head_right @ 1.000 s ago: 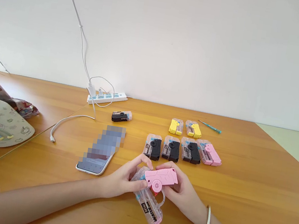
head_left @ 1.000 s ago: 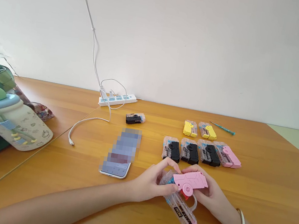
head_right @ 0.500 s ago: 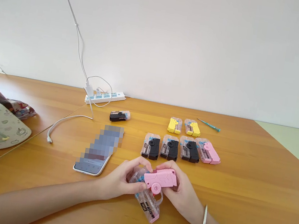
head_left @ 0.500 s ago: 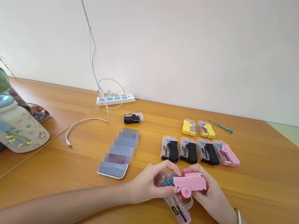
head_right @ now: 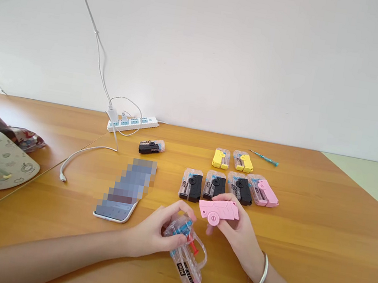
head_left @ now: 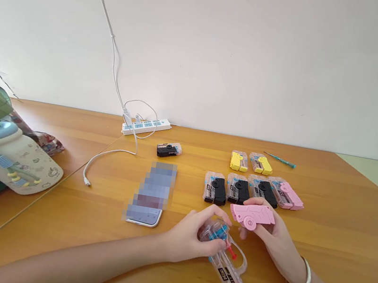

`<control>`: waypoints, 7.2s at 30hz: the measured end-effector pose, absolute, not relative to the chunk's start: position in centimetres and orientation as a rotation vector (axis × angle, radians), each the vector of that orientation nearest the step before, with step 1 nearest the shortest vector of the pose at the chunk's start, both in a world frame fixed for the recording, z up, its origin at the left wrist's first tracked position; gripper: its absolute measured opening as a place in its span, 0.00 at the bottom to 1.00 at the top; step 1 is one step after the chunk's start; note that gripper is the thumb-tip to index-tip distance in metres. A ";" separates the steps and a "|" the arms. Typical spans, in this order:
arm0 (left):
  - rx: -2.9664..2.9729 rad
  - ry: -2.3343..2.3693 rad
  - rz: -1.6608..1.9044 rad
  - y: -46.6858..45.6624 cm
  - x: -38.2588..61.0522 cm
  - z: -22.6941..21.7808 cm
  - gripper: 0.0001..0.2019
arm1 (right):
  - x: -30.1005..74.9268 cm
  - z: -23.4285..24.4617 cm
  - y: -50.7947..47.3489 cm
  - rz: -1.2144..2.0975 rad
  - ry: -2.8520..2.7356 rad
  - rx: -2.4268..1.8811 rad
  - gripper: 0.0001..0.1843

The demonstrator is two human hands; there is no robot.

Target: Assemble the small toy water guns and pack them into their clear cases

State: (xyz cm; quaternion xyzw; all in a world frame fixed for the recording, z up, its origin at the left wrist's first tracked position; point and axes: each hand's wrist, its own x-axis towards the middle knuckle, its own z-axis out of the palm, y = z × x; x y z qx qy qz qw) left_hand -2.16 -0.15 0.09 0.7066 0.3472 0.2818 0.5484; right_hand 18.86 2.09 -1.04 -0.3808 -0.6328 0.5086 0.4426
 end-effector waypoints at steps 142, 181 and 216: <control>2.058 0.960 0.861 0.0 -1.6 0.0 0.12 | 17.6 0.9 0.2 -0.222 -2.339 -0.716 0.06; 2.022 1.087 0.822 0.1 -1.7 0.0 0.21 | 13.0 0.1 -0.8 -0.918 -2.381 -1.124 0.04; 1.918 1.040 0.879 0.3 -1.5 0.4 0.14 | 17.1 2.4 3.8 -0.058 -2.778 -1.350 0.08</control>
